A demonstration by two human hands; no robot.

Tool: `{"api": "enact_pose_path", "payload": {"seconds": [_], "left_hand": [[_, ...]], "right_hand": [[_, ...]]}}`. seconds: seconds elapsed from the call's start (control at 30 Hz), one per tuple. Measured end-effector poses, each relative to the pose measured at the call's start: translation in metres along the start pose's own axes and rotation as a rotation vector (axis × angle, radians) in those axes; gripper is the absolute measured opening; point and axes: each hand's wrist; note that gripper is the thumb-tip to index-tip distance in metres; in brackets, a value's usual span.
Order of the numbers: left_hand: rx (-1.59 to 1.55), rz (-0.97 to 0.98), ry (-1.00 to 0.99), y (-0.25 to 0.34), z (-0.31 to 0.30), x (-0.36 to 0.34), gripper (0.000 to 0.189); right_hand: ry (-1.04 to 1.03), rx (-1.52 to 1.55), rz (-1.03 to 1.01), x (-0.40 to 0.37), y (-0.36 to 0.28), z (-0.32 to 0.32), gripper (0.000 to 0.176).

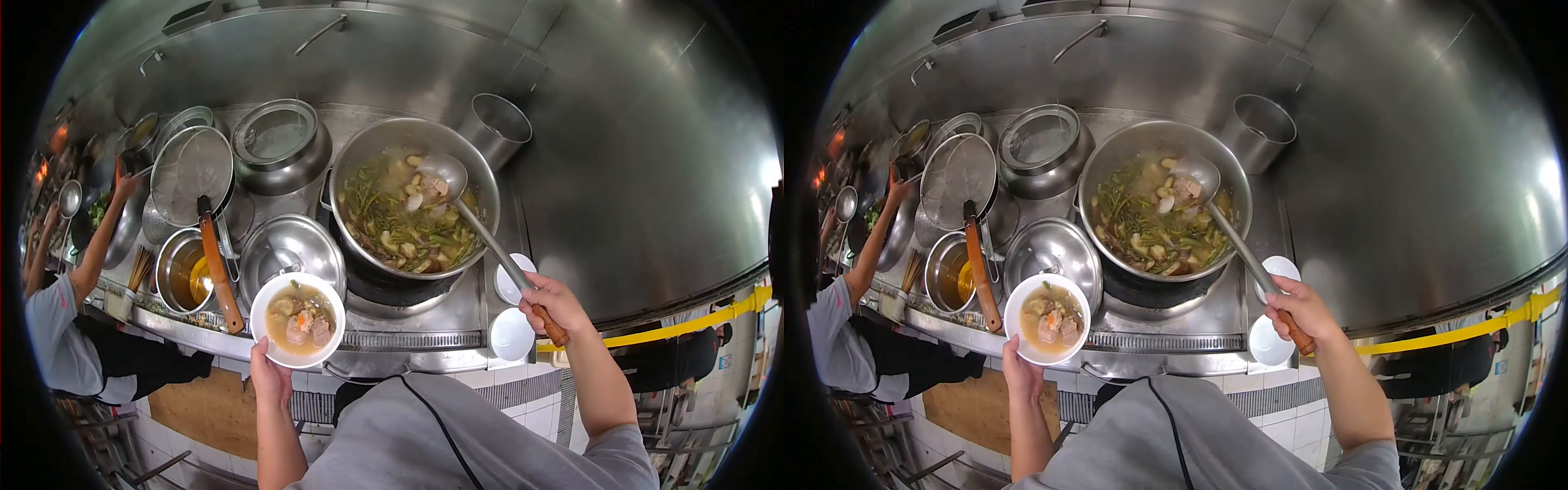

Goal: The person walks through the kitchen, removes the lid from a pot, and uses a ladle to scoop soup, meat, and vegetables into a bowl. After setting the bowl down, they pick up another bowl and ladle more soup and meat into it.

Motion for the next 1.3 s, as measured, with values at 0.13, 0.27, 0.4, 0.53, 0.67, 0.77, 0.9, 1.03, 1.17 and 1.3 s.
{"api": "enact_pose_path", "payload": {"seconds": [0.13,0.27,0.4,0.53,0.67,0.77,0.9,1.03,1.17,1.3], "left_hand": [[0.016,-0.003,0.017,0.003,0.006,-0.001,0.055],[0.028,0.006,-0.006,0.004,0.008,-0.003,0.056],[0.02,0.013,-0.001,0.002,0.005,-0.002,0.057],[0.01,0.008,0.023,0.001,0.005,-0.001,0.058],[0.001,0.03,0.022,-0.001,0.005,0.001,0.057],[-0.01,0.028,0.008,-0.005,0.0,0.005,0.056],[-0.007,-0.003,-0.023,-0.002,0.008,0.004,0.055],[0.011,0.023,-0.066,0.001,0.02,0.003,0.053],[0.028,0.018,-0.037,0.009,0.039,0.0,0.053],[0.064,0.024,-0.049,0.015,0.048,0.0,0.051]], "right_hand": [[0.016,-0.02,-0.028,0.001,-0.001,0.001,0.045],[0.03,-0.01,-0.052,0.002,-0.001,0.001,0.05],[0.073,-0.028,-0.045,0.001,-0.002,0.006,0.052],[0.046,-0.041,-0.089,-0.003,0.001,0.006,0.054],[0.053,0.115,-0.074,-0.013,0.001,0.011,0.056],[0.066,0.159,-0.085,-0.025,0.001,0.025,0.056],[0.059,0.214,-0.125,-0.055,0.002,0.034,0.055],[-0.041,0.221,-0.202,-0.087,0.003,0.039,0.061],[-0.148,0.222,-0.154,-0.113,0.009,0.045,0.072],[-0.191,0.145,0.001,-0.121,0.018,0.073,0.073]]}}
Point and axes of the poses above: each hand's wrist, its own x-axis towards the middle knuckle, its own z-axis out of the palm, y = z × x, and after that the axes turned 6 degrees about z, right-handed
